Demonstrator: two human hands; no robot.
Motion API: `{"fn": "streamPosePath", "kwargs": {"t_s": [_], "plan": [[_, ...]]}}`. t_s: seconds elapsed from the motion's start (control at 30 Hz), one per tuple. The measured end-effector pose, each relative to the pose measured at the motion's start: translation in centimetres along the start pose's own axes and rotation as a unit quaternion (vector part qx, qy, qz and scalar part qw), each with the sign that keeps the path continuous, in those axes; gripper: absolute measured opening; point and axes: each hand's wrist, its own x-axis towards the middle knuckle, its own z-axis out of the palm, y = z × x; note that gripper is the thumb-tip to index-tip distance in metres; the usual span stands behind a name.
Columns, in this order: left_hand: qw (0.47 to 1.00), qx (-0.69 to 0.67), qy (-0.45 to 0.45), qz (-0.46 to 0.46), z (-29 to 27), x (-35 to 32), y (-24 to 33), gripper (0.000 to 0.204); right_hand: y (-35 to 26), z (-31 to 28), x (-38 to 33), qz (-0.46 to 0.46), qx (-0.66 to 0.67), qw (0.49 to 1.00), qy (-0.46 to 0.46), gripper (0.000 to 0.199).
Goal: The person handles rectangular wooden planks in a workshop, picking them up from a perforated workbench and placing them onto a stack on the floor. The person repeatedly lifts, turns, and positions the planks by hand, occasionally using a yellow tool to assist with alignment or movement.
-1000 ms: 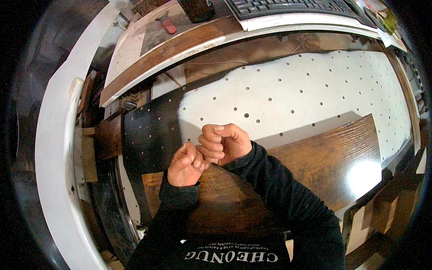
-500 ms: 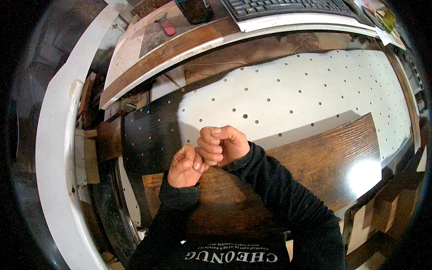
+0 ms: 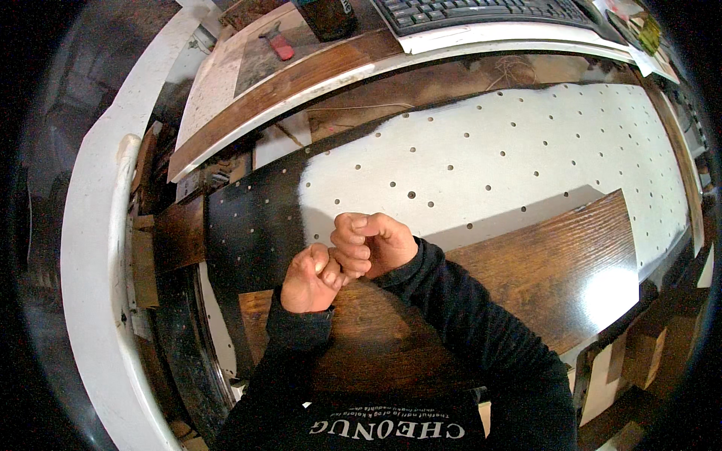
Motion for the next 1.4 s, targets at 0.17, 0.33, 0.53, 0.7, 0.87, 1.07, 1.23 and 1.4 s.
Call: {"fn": "streamPosePath", "kwargs": {"t_s": [0.17, 0.33, 0.53, 0.7, 0.87, 1.07, 1.23, 1.4], "plan": [[0.993, -0.116, -0.036, -0.003, 0.3, 0.2, 0.5, 0.034, -0.3, -0.9, -0.1, -0.03, -0.311, 0.944, 0.102, 0.014], [0.989, -0.142, -0.037, -0.006, 0.0, 0.1, 0.5, 0.032, 1.5, 0.4, 0.1, -0.039, -0.416, 0.903, 0.101, 0.014], [0.992, -0.118, -0.031, 0.01, -0.1, 0.1, 0.5, 0.032, 1.4, 0.0, 0.1, -0.075, -0.511, 0.855, 0.056, 0.024], [0.996, -0.086, -0.017, 0.008, 0.2, 0.1, 0.6, 0.034, 1.4, 0.1, 0.1, -0.093, -0.51, 0.853, 0.049, 0.028], [0.999, -0.04, 0.001, 0.005, 0.3, 0.1, 0.5, 0.037, 1.1, 0.6, -0.1, -0.042, -0.472, 0.878, 0.062, 0.031], [1.0, -0.002, 0.023, 0.004, 0.4, 0.2, 0.5, 0.039, 1.3, 0.5, 0.0, -0.064, -0.482, 0.872, 0.067, 0.03], [0.999, -0.009, 0.043, 0.019, 0.0, 0.1, 0.2, 0.031, 0.8, 0.8, -0.1, -0.095, -0.542, 0.832, 0.075, 0.022], [0.997, -0.045, 0.051, 0.04, -0.5, 0.0, -0.3, 0.024, 0.7, 0.6, -0.1, -0.171, -0.548, 0.813, 0.098, 0.019]]}}
